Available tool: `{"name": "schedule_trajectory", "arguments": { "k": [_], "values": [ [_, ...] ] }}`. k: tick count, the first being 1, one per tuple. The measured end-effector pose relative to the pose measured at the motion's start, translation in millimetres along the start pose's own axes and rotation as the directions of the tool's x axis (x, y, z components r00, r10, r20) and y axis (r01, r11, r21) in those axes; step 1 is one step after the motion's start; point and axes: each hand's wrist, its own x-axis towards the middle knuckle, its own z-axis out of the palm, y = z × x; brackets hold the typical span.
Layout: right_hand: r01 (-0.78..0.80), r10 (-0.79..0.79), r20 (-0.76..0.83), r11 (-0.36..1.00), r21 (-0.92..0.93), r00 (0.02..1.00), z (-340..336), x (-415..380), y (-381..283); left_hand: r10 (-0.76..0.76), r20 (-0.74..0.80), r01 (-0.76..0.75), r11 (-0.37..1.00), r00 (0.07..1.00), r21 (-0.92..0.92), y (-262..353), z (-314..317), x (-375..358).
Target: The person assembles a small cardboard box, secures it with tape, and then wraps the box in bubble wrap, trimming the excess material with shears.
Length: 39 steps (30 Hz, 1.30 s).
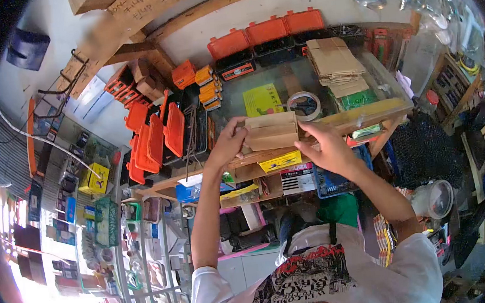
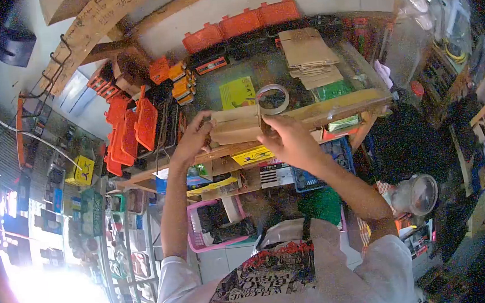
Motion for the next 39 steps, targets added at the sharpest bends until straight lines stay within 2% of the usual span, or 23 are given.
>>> {"name": "schedule_trajectory", "arguments": {
  "k": [1, 2, 3, 5, 6, 9, 12, 16, 18, 21, 24, 26, 29, 35, 36, 39],
  "values": [
    [-0.032, 0.033, -0.031, 0.999, 0.033, 0.999, 8, -1, 0, 0.017, -0.016, -0.017, 1.000, 1.000, -0.024, -3, 1, 1],
    [0.086, -0.094, -0.109, 0.994, -0.071, 0.990, 13, 0, 2, 0.032, -0.032, -0.033, 0.998, 0.999, -0.049, -8, 2, 3],
    [0.034, -0.038, -0.088, 0.998, -0.051, 0.995, 17, 2, -1, 0.046, -0.051, -0.050, 0.996, 0.998, -0.077, -9, 6, 3],
    [-0.071, 0.070, -0.043, 0.997, -0.014, 0.997, 24, 5, -6, 0.100, -0.192, -0.128, 0.982, 0.976, -0.138, -11, 19, 1],
    [-0.028, 0.027, -0.054, 0.999, -0.020, 0.998, 30, 8, -5, 0.122, -0.263, -0.169, 0.972, 0.957, -0.165, -11, 26, 0],
    [-0.061, 0.057, -0.172, 0.998, -0.019, 0.983, 43, 12, -12, 0.209, -0.373, -0.233, 0.972, 0.904, -0.019, -19, 33, -2],
    [-0.003, -0.014, -0.234, 0.997, -0.075, 0.972, 49, 21, -12, 0.275, -0.477, -0.376, 0.918, 0.835, -0.130, -35, 47, 9],
    [-0.010, -0.036, -0.310, 0.989, -0.145, 0.950, 65, 22, -12, 0.284, -0.524, -0.435, 0.881, 0.803, -0.189, -37, 56, 5],
    [-0.034, -0.018, -0.300, 0.986, -0.165, 0.954, 65, 22, -13, 0.296, -0.549, -0.473, 0.855, 0.782, -0.212, -38, 58, 7],
    [-0.088, 0.041, -0.269, 0.982, -0.167, 0.962, 66, 25, -21, 0.215, -0.526, -0.364, 0.910, 0.823, -0.199, -30, 58, -1],
    [-0.125, 0.087, -0.213, 0.977, -0.170, 0.973, 56, 28, -27, 0.203, -0.470, -0.371, 0.878, 0.859, -0.301, -38, 55, 0],
    [-0.124, 0.094, -0.159, 0.974, -0.188, 0.983, 52, 31, -25, 0.186, -0.484, -0.344, 0.902, 0.855, -0.262, -33, 56, -4],
    [-0.046, 0.001, -0.224, 0.979, -0.197, 0.975, 49, 33, -26, 0.147, -0.504, -0.298, 0.926, 0.851, -0.232, -37, 56, -3],
    [-0.126, 0.100, -0.239, 0.987, -0.096, 0.966, 54, 34, -25, 0.209, -0.475, -0.326, 0.929, 0.855, -0.178, -31, 48, -10],
    [-0.077, 0.046, -0.222, 0.988, -0.133, 0.974, 56, 33, -20, 0.216, -0.469, -0.325, 0.931, 0.857, -0.166, -33, 46, -8],
    [-0.097, 0.068, -0.151, 0.977, -0.188, 0.986, 54, 30, -19, 0.187, -0.496, -0.329, 0.920, 0.848, -0.215, -32, 49, -7]
  ]
}}
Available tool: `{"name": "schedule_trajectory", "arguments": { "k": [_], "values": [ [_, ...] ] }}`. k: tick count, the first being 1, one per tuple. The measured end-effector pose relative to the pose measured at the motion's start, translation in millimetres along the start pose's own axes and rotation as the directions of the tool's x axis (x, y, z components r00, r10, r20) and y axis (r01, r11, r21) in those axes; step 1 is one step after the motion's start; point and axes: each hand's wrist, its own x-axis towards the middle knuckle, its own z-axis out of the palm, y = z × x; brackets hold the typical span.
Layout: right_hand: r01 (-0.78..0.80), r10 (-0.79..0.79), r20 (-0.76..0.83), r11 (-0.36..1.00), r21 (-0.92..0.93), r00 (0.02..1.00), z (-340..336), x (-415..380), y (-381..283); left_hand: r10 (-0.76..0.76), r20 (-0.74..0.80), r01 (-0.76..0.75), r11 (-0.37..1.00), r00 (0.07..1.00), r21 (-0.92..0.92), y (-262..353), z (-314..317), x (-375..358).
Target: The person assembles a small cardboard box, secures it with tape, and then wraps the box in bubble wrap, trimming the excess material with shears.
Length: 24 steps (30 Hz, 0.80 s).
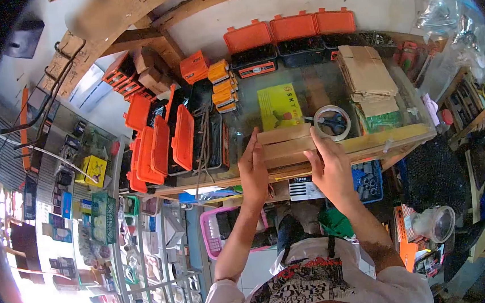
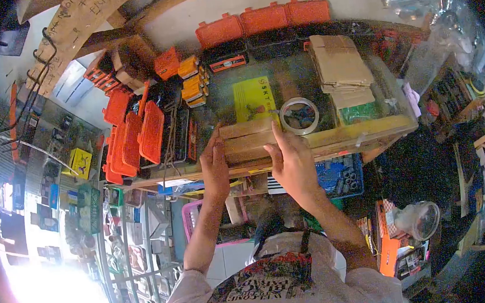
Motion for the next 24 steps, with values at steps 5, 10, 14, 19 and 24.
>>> {"name": "schedule_trajectory", "arguments": {
  "k": [5, 10, 14, 19, 24],
  "values": [
    [0.041, -0.037, 0.034, 0.991, -0.129, 0.999, -4, 7, -5, -0.027, 0.039, 0.015, 0.959, 0.999, 0.284, 13, -7, 2],
    [0.135, -0.124, 0.076, 0.975, -0.179, 0.989, -5, 10, 0, -0.062, 0.091, 0.036, 0.965, 0.994, 0.260, 13, -16, 5],
    [0.153, -0.113, 0.175, 0.960, -0.234, 0.978, -12, 14, 1, 0.001, 0.144, -0.021, 0.990, 0.990, 0.137, -11, -24, 9],
    [0.201, -0.181, 0.125, 0.965, -0.169, 0.975, -13, 16, 10, -0.199, 0.167, 0.220, 0.968, 0.966, -0.124, 4, -24, 17],
    [0.136, -0.118, 0.137, 0.981, -0.136, 0.984, -16, 13, 7, -0.368, 0.188, 0.411, 0.852, 0.911, -0.324, 28, -25, 23]
  ]
}}
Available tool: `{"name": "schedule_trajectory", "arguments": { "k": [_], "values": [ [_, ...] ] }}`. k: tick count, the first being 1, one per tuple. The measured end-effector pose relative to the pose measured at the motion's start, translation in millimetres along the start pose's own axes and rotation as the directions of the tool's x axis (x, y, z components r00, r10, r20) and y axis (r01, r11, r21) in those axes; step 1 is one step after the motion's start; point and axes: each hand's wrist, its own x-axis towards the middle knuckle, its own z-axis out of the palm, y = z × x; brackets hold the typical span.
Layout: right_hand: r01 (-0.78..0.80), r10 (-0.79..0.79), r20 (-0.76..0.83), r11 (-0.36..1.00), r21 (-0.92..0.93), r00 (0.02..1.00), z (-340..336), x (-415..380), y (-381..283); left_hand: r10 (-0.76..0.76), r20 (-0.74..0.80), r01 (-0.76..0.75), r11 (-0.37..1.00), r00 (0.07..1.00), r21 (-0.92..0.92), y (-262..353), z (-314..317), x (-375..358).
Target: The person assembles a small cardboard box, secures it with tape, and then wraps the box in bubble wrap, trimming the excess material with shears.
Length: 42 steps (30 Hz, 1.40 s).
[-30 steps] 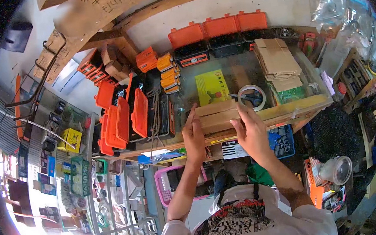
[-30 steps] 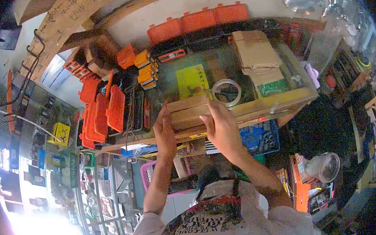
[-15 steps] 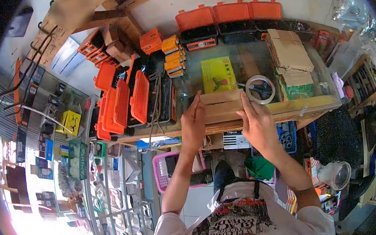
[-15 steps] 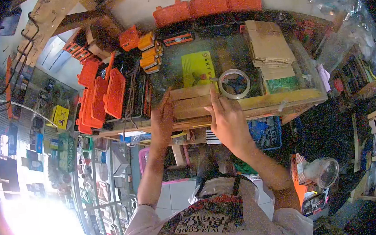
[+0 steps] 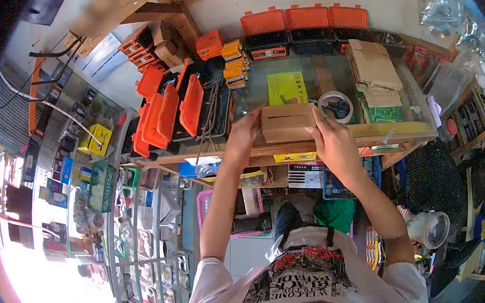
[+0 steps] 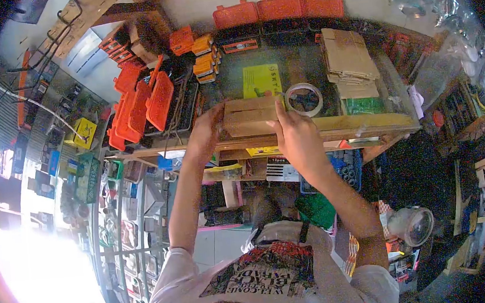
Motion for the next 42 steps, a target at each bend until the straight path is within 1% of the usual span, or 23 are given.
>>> {"name": "schedule_trajectory", "arguments": {
  "k": [3, 6, 9, 12, 14, 16, 18, 19, 21, 24, 27, 30, 33, 36, 39, 42],
  "values": [
    [-0.006, 0.007, -0.018, 0.999, 0.032, 1.000, 3, 0, 2, 0.086, 0.027, -0.090, 0.956, 0.996, 0.280, 2, 4, -3],
    [0.000, 0.001, -0.008, 1.000, 0.029, 1.000, 4, -1, 4, 0.146, 0.071, -0.162, 0.901, 0.987, 0.403, -4, -3, 6],
    [0.009, -0.007, -0.032, 0.997, 0.070, 0.999, 3, 1, 4, 0.126, 0.051, -0.136, 0.897, 0.991, 0.421, 0, 1, 0],
    [0.061, -0.056, -0.101, 0.997, 0.048, 0.993, 4, 1, 4, 0.093, 0.101, -0.121, 0.939, 0.991, 0.323, 0, -4, 5],
    [0.034, -0.030, -0.070, 0.997, 0.062, 0.997, 2, 0, 4, 0.066, 0.076, -0.090, 0.917, 0.995, 0.389, 6, -4, 1],
    [0.022, -0.018, -0.061, 0.997, 0.070, 0.998, 0, -1, 6, 0.028, 0.066, -0.050, 0.927, 0.997, 0.371, 12, -5, 2],
    [0.035, -0.030, -0.072, 0.997, 0.076, 0.997, 1, -1, 8, -0.017, 0.068, -0.002, 0.964, 0.998, 0.267, 16, -6, 8],
    [0.027, -0.024, -0.058, 0.998, 0.056, 0.998, 0, -1, 7, 0.091, 0.093, -0.119, 0.921, 0.991, 0.371, 17, -6, 8],
    [0.009, -0.009, -0.031, 1.000, 0.017, 0.999, -2, -1, 5, 0.290, 0.178, -0.339, 0.763, 0.940, 0.551, 19, -7, 8],
    [0.024, -0.020, -0.056, 0.997, 0.077, 0.998, -3, -1, 5, 0.374, 0.317, -0.471, 0.458, 0.872, 0.754, 28, -9, 2],
    [0.103, -0.100, -0.107, 0.994, 0.024, 0.989, 3, -3, 11, 0.442, 0.492, -0.636, 0.278, 0.750, 0.720, 32, -6, 1],
    [0.054, -0.049, -0.089, 0.997, 0.061, 0.995, 2, -3, 8, 0.426, 0.559, -0.674, 0.189, 0.712, 0.714, 41, -3, 1],
    [0.027, -0.022, -0.057, 0.996, 0.083, 0.998, -2, -2, 6, 0.389, 0.597, -0.690, 0.162, 0.702, 0.705, 46, 0, 4],
    [0.032, -0.022, -0.078, 0.992, 0.121, 0.997, -2, -2, 6, 0.396, 0.623, -0.706, 0.099, 0.675, 0.701, 45, 0, 8],
    [0.028, -0.019, -0.072, 0.992, 0.120, 0.997, -5, -2, 4, 0.413, 0.593, -0.689, 0.128, 0.691, 0.714, 41, 1, 9],
    [0.107, -0.100, -0.130, 0.993, 0.045, 0.986, 1, -2, 11, 0.455, 0.573, -0.696, 0.160, 0.682, 0.700, 34, -3, 12]
  ]
}}
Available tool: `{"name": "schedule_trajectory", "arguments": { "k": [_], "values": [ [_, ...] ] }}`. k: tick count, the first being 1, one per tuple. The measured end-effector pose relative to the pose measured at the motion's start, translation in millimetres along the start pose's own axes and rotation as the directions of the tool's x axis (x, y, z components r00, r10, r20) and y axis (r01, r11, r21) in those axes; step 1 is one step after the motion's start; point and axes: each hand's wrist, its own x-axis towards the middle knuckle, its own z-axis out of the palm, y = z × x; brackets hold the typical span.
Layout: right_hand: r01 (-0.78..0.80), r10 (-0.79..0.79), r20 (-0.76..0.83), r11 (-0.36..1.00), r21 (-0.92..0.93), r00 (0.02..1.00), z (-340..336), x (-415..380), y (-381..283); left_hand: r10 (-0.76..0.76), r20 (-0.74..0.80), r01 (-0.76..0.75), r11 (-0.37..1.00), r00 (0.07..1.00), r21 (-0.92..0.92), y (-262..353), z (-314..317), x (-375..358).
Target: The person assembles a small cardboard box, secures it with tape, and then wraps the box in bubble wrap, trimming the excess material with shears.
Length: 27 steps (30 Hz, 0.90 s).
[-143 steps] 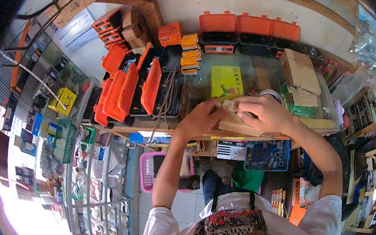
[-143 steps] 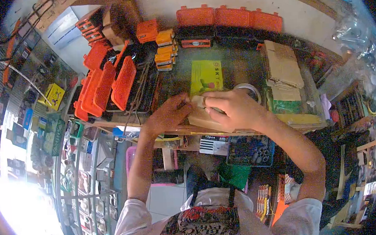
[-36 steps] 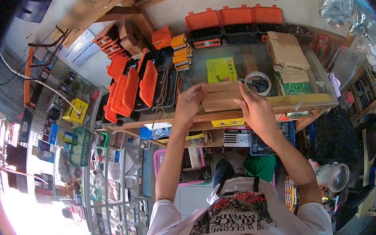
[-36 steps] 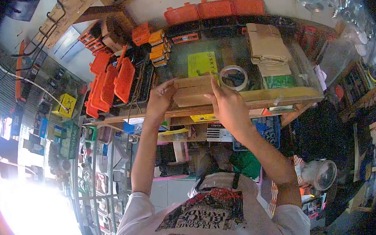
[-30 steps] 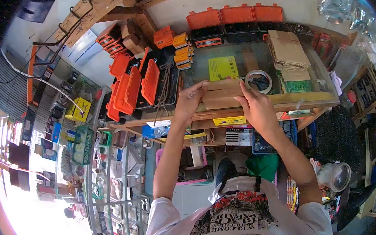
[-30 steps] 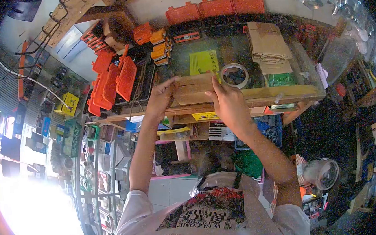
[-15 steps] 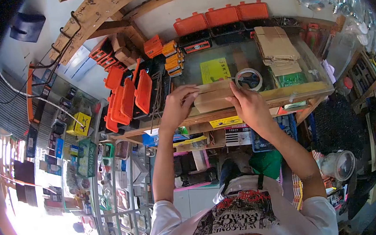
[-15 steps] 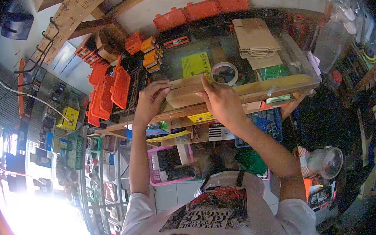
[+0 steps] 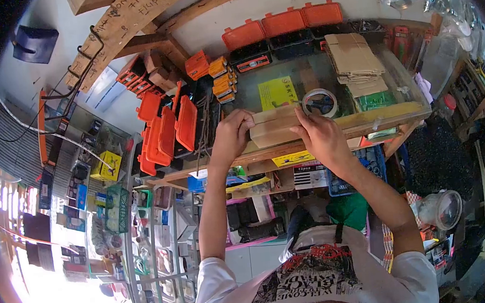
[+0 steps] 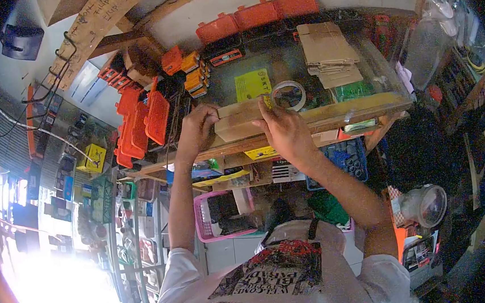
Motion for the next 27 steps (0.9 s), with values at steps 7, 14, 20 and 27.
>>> {"name": "schedule_trajectory", "arguments": {
  "k": [7, 14, 20, 27],
  "values": [
    [-0.036, 0.039, 0.089, 0.999, -0.041, 0.995, -2, 1, 0, -0.157, -0.050, 0.150, 0.982, 0.986, -0.114, -3, 6, -8],
    [-0.047, 0.047, 0.044, 0.999, 0.017, 0.998, 2, 1, 2, -0.116, -0.195, 0.100, 0.991, 0.974, -0.094, -8, 21, -19],
    [-0.102, 0.098, 0.066, 0.992, 0.073, 0.993, -1, 3, -3, -0.277, -0.112, 0.245, 0.940, 0.954, -0.237, -17, 22, -19],
    [-0.036, 0.036, 0.008, 0.998, 0.054, 0.999, -1, 3, -2, -0.196, 0.223, 0.211, 0.976, 0.955, -0.046, -7, -11, 11]
  ]
}}
